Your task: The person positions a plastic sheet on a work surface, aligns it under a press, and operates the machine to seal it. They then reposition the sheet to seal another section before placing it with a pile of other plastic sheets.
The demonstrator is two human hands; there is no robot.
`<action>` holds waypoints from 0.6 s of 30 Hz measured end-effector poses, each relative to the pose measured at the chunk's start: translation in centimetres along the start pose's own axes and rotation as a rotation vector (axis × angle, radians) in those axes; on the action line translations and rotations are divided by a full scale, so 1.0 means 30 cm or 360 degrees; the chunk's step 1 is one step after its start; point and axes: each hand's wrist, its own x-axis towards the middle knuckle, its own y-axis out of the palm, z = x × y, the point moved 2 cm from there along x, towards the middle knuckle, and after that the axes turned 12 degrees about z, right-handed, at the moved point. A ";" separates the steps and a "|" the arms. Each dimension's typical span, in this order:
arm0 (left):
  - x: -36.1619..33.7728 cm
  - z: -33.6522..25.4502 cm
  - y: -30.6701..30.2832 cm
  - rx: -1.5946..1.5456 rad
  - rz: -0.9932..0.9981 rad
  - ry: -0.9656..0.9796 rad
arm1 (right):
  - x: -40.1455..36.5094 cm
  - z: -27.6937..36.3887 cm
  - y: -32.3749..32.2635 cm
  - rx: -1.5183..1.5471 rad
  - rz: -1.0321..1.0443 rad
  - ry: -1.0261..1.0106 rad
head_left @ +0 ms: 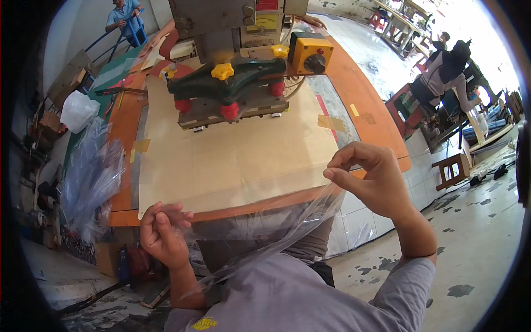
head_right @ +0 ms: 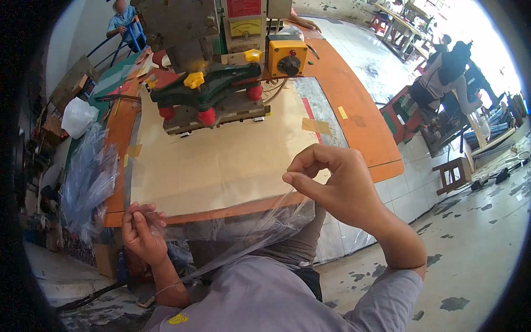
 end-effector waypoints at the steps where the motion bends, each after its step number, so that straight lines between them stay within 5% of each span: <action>1: -0.001 0.000 0.000 0.0003 -0.0008 -0.0008 | 0.000 0.000 0.000 0.0014 -0.0003 -0.0001; 18: -0.001 0.020 -0.015 -0.0076 -0.0138 -0.0149 | -0.011 -0.019 -0.016 0.0155 0.0133 -0.0108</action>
